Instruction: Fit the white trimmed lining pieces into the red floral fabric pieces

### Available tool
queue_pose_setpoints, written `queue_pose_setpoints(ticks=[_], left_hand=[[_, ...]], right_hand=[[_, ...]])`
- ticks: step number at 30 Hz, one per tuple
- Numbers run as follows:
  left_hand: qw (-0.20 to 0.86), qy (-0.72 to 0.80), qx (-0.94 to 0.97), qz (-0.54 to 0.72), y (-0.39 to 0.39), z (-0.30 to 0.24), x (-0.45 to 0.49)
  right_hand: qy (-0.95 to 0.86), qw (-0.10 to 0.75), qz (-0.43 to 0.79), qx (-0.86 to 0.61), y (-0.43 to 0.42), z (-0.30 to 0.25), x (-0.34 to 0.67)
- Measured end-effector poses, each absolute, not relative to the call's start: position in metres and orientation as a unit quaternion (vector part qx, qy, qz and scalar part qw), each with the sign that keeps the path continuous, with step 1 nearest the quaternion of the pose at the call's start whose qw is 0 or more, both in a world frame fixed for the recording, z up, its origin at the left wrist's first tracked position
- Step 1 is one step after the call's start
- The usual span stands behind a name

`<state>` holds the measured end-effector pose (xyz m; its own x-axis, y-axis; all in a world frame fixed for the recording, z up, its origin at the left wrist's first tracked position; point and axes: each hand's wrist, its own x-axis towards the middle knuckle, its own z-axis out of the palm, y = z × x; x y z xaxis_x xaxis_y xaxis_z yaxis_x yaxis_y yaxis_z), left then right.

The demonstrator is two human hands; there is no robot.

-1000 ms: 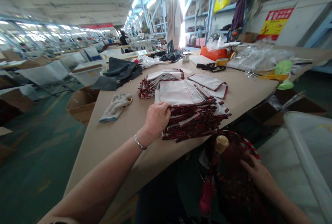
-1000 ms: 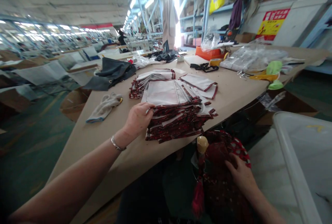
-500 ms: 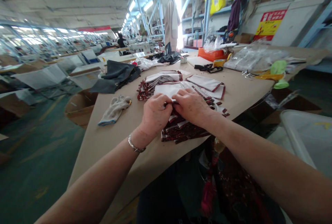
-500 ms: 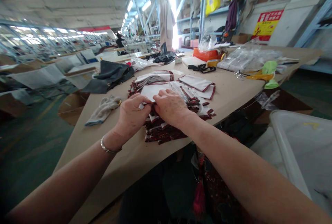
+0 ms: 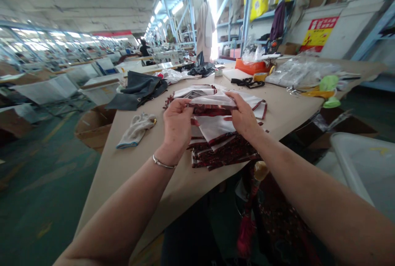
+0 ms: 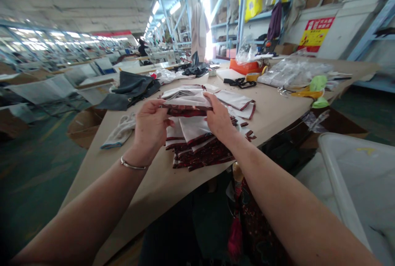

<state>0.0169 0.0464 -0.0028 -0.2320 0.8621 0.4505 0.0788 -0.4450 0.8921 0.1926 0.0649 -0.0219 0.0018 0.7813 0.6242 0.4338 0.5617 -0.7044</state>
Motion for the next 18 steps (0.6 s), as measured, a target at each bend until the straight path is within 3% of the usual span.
queue_pose_setpoints(ticks=[3, 8, 10, 13, 15, 18], left_hand=[[0.419, 0.338, 0.49, 0.686, 0.014, 0.023, 0.035], [0.631, 0.285, 0.421, 0.586, -0.05, 0.014, 0.064], [0.704, 0.283, 0.404, 0.511, -0.07, -0.013, 0.075], [0.781, 0.318, 0.392, 0.367, -0.091, -0.057, 0.089], [0.831, 0.322, 0.344, 0.295, -0.099, -0.077, 0.095], [0.88, 0.302, 0.264, 0.255, -0.102, -0.092, 0.097]], right_hand=[[-0.669, 0.621, 0.071, -0.402, 0.034, -0.022, 0.202], [-0.603, 0.622, 0.006, -0.499, -0.059, -0.037, 0.245], [-0.53, 0.655, 0.112, -0.527, -0.097, -0.052, 0.257], [-0.362, 0.667, 0.425, -0.494, -0.145, -0.077, 0.261], [-0.267, 0.605, 0.597, -0.454, -0.166, -0.094, 0.259], [-0.257, 0.489, 0.701, -0.45, -0.185, -0.113, 0.26]])
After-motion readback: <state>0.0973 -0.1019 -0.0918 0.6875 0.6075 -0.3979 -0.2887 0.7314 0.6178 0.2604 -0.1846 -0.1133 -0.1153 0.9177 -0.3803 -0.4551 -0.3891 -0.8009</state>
